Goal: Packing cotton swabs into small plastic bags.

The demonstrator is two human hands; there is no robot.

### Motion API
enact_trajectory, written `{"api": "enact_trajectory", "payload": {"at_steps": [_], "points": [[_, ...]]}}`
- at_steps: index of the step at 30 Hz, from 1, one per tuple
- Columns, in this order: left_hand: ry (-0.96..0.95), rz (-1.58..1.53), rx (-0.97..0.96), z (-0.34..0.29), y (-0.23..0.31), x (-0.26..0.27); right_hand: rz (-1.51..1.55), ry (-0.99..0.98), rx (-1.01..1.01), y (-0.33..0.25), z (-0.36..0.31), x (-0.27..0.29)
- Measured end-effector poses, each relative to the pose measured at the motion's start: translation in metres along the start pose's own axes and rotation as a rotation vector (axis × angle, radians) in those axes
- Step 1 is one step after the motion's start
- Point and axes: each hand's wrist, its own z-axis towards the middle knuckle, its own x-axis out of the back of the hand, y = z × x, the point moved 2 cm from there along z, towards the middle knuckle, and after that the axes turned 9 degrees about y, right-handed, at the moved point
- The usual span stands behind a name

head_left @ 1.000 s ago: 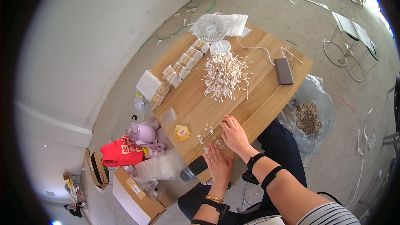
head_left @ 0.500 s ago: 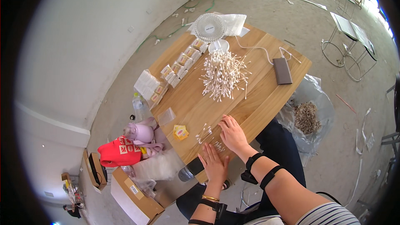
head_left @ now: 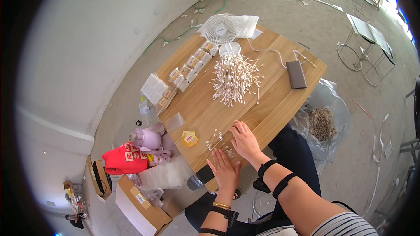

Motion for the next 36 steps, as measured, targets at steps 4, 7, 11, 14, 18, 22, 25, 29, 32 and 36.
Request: {"api": "enact_trajectory", "payload": {"at_steps": [4,7,11,14,18,22,25,29,32,36], "points": [[0.019,-0.009,0.002,0.001,0.0,0.0,0.004,0.011,0.008,0.001,0.0,0.001],[0.011,-0.052,0.021,-0.001,0.0,0.004,0.017,0.003,-0.002,0.0,-0.001,0.001],[0.014,-0.039,-0.009,-0.004,-0.003,0.005,0.008,0.01,-0.009,0.002,-0.001,0.0],[0.006,-0.09,-0.017,-0.005,-0.004,0.006,0.017,0.01,-0.008,0.002,0.0,0.001],[0.023,-0.112,0.001,-0.01,-0.008,0.006,0.033,0.0,-0.009,-0.002,0.001,0.002],[0.064,-0.13,0.075,-0.016,-0.021,0.011,0.077,-0.021,-0.015,0.005,-0.001,0.002],[0.049,-0.109,0.148,-0.021,-0.038,0.016,0.032,-0.09,0.067,-0.003,-0.013,0.011],[0.02,-0.088,0.181,-0.028,-0.046,0.015,-0.029,-0.313,0.228,-0.021,-0.037,0.037],[0.043,-0.07,0.157,-0.024,-0.039,0.013,-0.11,-0.402,0.268,-0.026,-0.041,0.036],[0.049,-0.085,0.16,-0.02,-0.024,0.003,-0.312,-0.432,0.389,-0.033,-0.057,0.008]]}}
